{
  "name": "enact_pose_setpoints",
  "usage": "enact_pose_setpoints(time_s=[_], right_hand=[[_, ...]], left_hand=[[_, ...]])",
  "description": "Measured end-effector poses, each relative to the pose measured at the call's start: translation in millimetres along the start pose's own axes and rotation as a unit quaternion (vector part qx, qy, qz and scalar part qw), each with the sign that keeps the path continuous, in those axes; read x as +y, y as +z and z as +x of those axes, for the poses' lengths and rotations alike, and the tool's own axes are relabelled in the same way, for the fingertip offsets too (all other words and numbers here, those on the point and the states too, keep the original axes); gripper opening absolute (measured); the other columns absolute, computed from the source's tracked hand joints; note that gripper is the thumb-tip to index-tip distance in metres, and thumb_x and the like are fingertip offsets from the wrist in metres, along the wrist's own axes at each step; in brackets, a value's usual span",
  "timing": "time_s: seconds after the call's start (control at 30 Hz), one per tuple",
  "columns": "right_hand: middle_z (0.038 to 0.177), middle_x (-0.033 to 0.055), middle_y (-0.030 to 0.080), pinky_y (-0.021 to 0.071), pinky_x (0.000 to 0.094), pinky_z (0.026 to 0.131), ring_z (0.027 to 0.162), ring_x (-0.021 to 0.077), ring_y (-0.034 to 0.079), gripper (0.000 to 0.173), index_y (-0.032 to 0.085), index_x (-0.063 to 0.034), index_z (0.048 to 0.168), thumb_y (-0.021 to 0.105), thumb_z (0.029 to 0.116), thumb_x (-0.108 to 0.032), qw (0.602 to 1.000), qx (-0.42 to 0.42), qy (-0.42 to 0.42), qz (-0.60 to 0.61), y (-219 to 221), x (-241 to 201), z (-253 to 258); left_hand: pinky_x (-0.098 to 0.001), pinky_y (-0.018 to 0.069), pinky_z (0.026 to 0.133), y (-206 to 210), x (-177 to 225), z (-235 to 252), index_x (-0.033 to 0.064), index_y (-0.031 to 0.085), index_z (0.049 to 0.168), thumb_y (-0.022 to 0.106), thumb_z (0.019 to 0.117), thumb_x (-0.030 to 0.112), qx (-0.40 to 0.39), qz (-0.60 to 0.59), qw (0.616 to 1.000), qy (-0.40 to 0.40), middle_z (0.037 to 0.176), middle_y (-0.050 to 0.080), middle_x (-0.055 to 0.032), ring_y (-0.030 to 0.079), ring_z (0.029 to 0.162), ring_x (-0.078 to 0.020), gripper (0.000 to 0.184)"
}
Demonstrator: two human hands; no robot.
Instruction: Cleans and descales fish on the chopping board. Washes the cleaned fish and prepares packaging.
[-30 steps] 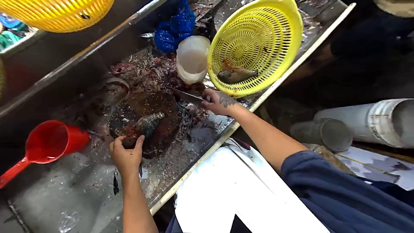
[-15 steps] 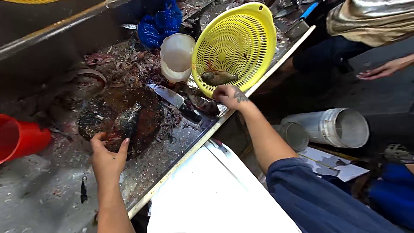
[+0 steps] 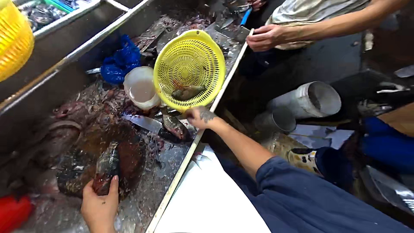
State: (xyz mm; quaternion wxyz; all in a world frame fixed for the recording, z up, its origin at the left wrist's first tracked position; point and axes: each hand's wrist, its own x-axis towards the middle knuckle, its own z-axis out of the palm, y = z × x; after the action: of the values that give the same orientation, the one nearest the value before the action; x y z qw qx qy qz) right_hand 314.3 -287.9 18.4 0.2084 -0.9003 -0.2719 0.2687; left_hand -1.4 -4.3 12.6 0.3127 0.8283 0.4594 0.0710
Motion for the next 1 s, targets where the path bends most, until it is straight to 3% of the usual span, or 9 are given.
enact_pose_setpoints(time_s=[0.2,0.33,0.47,0.53,0.63,0.67,0.73,0.83,1.0], right_hand=[[0.101,0.0183,0.068,0.0569,0.0548,0.086,0.097,0.0352,0.068,0.021,0.070,-0.0023,0.103,0.073,0.0924,-0.021,0.967,0.241,-0.079,-0.026,-27,-3,16],[0.111,0.0179,0.071,0.0581,0.0584,0.086,0.103,0.0359,0.070,0.023,0.070,-0.0061,0.116,0.064,0.0967,-0.016,0.993,-0.013,-0.077,-0.083,31,-49,43],[0.132,0.0359,0.055,0.0557,0.0622,0.086,0.113,0.0495,0.065,0.055,0.038,0.0141,0.144,0.058,0.1026,-0.017,0.981,-0.070,0.097,-0.153,44,-81,56],[0.124,0.0362,0.061,0.0538,0.0618,0.088,0.110,0.0493,0.065,0.047,0.050,0.0163,0.135,0.062,0.0993,-0.013,0.989,0.001,0.088,-0.118,3,-91,26],[0.151,0.0306,0.042,0.0379,0.0411,0.108,0.133,0.0368,0.046,0.043,0.035,0.0135,0.149,0.038,0.1111,-0.007,0.951,-0.254,0.155,-0.080,-151,-141,-16],[0.148,0.0308,0.046,0.0412,0.0456,0.108,0.131,0.0395,0.051,0.041,0.038,0.0126,0.148,0.037,0.1116,-0.008,0.967,-0.180,0.148,-0.105,-135,-131,-12],[0.121,0.0355,0.062,0.0535,0.0655,0.081,0.095,0.0526,0.067,0.032,0.058,0.0139,0.128,0.046,0.1040,-0.002,0.962,0.204,0.055,-0.172,-6,-57,44],[0.138,0.0326,0.056,0.0515,0.0678,0.091,0.119,0.0514,0.061,0.039,0.053,0.0029,0.140,0.048,0.1061,-0.014,0.972,-0.033,0.094,-0.212,8,-20,101],[0.127,0.0319,0.063,0.0511,0.0689,0.089,0.114,0.0515,0.063,0.038,0.062,0.0035,0.131,0.051,0.1045,-0.022,0.968,-0.082,0.032,-0.233,13,-18,67]], left_hand=[[-0.0583,0.0486,0.104,3,8,-1,-0.0036,0.054,0.138,0.079,0.0892,0.036,0.013,0.034,0.999,-0.033,0.126,0.066,-0.0261,0.064,0.120,-0.0372,0.068],[-0.0569,0.0490,0.104,10,25,-6,-0.0014,0.055,0.138,0.080,0.0894,0.036,0.033,0.043,0.994,-0.090,0.125,0.067,-0.0242,0.065,0.119,-0.0353,0.066],[-0.0582,0.0496,0.102,24,39,-18,-0.0010,0.055,0.138,0.078,0.0908,0.037,0.057,0.041,0.991,-0.116,0.123,0.067,-0.0241,0.066,0.117,-0.0359,0.065],[-0.0577,0.0488,0.103,29,42,-23,-0.0027,0.054,0.138,0.078,0.0912,0.035,0.065,0.031,0.990,-0.120,0.124,0.067,-0.0256,0.065,0.118,-0.0365,0.065],[-0.0584,0.0477,0.105,32,44,-25,-0.0043,0.053,0.139,0.078,0.0918,0.034,0.064,0.027,0.990,-0.121,0.126,0.065,-0.0274,0.064,0.120,-0.0382,0.066],[-0.0584,0.0475,0.105,31,44,-25,-0.0040,0.053,0.140,0.078,0.0917,0.035,0.063,0.026,0.990,-0.124,0.127,0.065,-0.0274,0.064,0.120,-0.0381,0.067],[-0.0578,0.0478,0.105,30,44,-23,-0.0023,0.053,0.139,0.078,0.0912,0.037,0.063,0.027,0.989,-0.130,0.126,0.066,-0.0259,0.064,0.120,-0.0369,0.067],[-0.0576,0.0480,0.104,30,41,-21,-0.0016,0.053,0.140,0.077,0.0915,0.039,0.058,0.032,0.989,-0.135,0.126,0.066,-0.0249,0.064,0.120,-0.0365,0.068],[-0.0565,0.0482,0.104,25,37,-19,-0.0009,0.053,0.139,0.077,0.0917,0.039,0.038,0.027,0.989,-0.140,0.126,0.066,-0.0247,0.064,0.120,-0.0352,0.066]])
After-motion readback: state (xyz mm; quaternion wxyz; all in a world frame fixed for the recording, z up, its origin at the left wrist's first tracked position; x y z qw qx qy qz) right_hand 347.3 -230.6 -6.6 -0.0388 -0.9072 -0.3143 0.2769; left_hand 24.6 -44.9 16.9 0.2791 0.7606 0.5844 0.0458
